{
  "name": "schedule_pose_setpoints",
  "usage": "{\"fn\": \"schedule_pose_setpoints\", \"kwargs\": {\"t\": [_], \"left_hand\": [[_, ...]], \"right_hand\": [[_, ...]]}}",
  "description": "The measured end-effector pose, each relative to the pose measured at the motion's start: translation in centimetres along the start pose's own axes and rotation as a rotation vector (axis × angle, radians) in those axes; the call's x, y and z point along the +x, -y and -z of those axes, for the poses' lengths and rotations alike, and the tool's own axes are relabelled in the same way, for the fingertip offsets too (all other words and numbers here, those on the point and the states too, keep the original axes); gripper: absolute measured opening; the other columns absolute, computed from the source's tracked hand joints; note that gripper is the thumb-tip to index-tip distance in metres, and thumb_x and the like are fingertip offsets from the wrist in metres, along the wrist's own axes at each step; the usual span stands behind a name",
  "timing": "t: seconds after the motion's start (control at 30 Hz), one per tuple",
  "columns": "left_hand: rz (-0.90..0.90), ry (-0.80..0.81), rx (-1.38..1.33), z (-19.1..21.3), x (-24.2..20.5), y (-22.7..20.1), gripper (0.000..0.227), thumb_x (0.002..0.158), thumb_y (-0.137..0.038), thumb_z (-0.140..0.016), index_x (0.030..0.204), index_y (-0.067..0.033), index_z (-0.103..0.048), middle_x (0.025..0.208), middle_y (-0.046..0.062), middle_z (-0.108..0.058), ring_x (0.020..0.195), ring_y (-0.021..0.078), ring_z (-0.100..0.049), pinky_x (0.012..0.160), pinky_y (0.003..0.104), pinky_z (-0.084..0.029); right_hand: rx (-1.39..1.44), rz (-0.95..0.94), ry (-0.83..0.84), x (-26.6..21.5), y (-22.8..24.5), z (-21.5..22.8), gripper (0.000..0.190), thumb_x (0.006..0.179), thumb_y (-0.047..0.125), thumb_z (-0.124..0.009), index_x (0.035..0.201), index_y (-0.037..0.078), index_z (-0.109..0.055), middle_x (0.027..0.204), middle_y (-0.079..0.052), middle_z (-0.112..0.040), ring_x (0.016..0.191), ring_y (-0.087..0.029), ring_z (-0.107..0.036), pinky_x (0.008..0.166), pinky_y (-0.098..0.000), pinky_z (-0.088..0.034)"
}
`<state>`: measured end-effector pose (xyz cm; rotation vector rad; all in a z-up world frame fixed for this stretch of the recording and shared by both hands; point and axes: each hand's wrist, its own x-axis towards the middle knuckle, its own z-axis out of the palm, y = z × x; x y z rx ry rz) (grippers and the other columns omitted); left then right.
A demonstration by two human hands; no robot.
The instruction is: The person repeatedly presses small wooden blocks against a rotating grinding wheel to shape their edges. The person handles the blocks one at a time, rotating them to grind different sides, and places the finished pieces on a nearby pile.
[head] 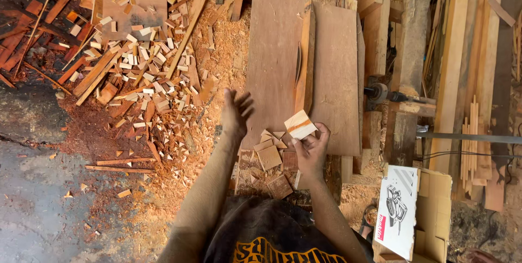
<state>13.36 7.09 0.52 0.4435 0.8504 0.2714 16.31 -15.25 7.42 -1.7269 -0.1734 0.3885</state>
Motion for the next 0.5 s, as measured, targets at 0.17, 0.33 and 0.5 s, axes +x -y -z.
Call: {"fn": "schedule_pose_setpoints", "kwargs": {"t": [0.17,0.33,0.5], "left_hand": [[0.221,0.374,0.188,-2.2,-4.5,4.4,0.027,0.101,-0.014,-0.060,0.124,0.0000,-0.063,0.106,0.014,-0.072,0.089,0.0239,-0.070,0.082,0.038,-0.063],[0.218,0.472,0.152,-0.8,-3.3,6.9,0.021,0.101,-0.008,-0.060,0.120,-0.0008,-0.062,0.105,0.010,-0.071,0.089,0.0195,-0.071,0.079,0.034,-0.064],[0.270,0.405,0.203,-1.9,-0.6,8.4,0.022,0.105,-0.013,-0.056,0.123,-0.0028,-0.063,0.104,0.008,-0.072,0.088,0.0164,-0.070,0.073,0.028,-0.061]], "right_hand": [[-0.183,0.125,-0.028,1.0,0.1,-1.3,0.068,0.083,-0.006,-0.075,0.135,0.004,-0.031,0.117,-0.026,-0.068,0.102,-0.027,-0.074,0.084,-0.0368,-0.067],[-0.481,0.056,0.180,1.8,2.0,0.9,0.070,0.093,0.009,-0.073,0.151,0.011,-0.033,0.113,-0.019,-0.075,0.099,-0.026,-0.077,0.083,-0.0380,-0.067],[-0.667,0.041,0.386,4.2,3.8,2.3,0.075,0.095,0.005,-0.069,0.159,0.020,-0.034,0.118,-0.017,-0.073,0.103,-0.027,-0.074,0.081,-0.0389,-0.064]]}}
